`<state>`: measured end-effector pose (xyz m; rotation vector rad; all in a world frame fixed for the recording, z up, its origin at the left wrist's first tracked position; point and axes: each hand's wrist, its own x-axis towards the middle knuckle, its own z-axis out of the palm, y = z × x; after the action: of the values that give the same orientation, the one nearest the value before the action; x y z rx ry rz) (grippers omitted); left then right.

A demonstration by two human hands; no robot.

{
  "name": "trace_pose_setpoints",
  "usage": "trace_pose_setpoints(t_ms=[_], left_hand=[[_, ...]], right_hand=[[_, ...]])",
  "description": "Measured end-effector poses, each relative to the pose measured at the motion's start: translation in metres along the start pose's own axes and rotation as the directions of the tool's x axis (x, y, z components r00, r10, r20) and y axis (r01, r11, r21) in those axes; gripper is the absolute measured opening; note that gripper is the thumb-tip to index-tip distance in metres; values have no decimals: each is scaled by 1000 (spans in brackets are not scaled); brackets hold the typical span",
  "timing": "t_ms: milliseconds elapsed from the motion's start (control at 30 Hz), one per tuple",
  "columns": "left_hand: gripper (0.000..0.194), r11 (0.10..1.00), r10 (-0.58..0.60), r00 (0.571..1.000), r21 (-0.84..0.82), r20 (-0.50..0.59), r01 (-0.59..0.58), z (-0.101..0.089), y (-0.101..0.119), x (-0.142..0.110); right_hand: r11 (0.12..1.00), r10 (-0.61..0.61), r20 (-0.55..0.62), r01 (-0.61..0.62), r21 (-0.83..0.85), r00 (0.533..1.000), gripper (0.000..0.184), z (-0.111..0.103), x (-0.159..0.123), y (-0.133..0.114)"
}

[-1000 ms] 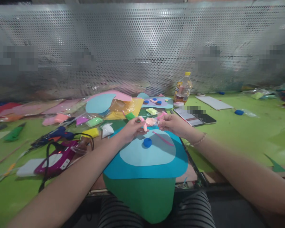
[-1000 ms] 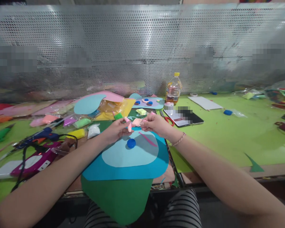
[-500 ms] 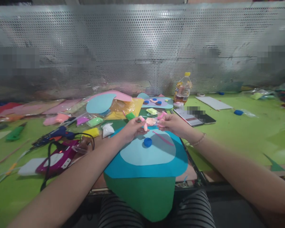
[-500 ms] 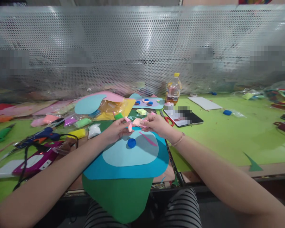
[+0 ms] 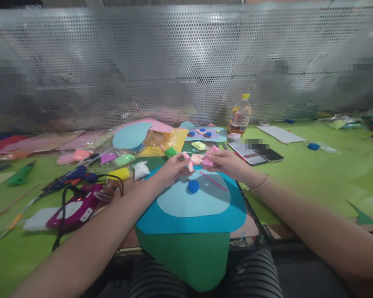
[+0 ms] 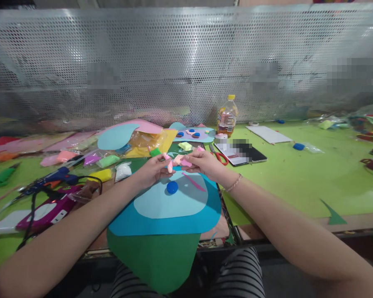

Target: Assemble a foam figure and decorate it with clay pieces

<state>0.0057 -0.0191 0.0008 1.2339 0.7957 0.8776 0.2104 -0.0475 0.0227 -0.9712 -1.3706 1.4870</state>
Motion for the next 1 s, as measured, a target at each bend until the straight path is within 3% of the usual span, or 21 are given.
trace_pose_setpoints(t_ms=[367, 533, 700, 900, 1000], left_hand=[[31, 1000, -7, 1000, -4, -22, 7, 0, 0, 0], [29, 999, 7, 1000, -42, -23, -8, 4, 5, -4], [26, 997, 15, 999, -76, -48, -19, 8, 6, -6], [25, 990, 39, 998, -136, -51, -45, 11, 2, -5], [25, 990, 70, 995, -115, -75, -78, 12, 1, -3]], right_hand=[[1000, -22, -68, 23, 12, 997, 21, -1, -1, -2], [1000, -26, -10, 26, 9, 1000, 20, -2, 3, 0], [989, -96, 32, 100, -113, 995, 20, -1, 4, 3], [974, -101, 41, 107, -200, 994, 45, 1, 4, 5], [956, -105, 86, 124, -266, 991, 27, 2, 3, 3]])
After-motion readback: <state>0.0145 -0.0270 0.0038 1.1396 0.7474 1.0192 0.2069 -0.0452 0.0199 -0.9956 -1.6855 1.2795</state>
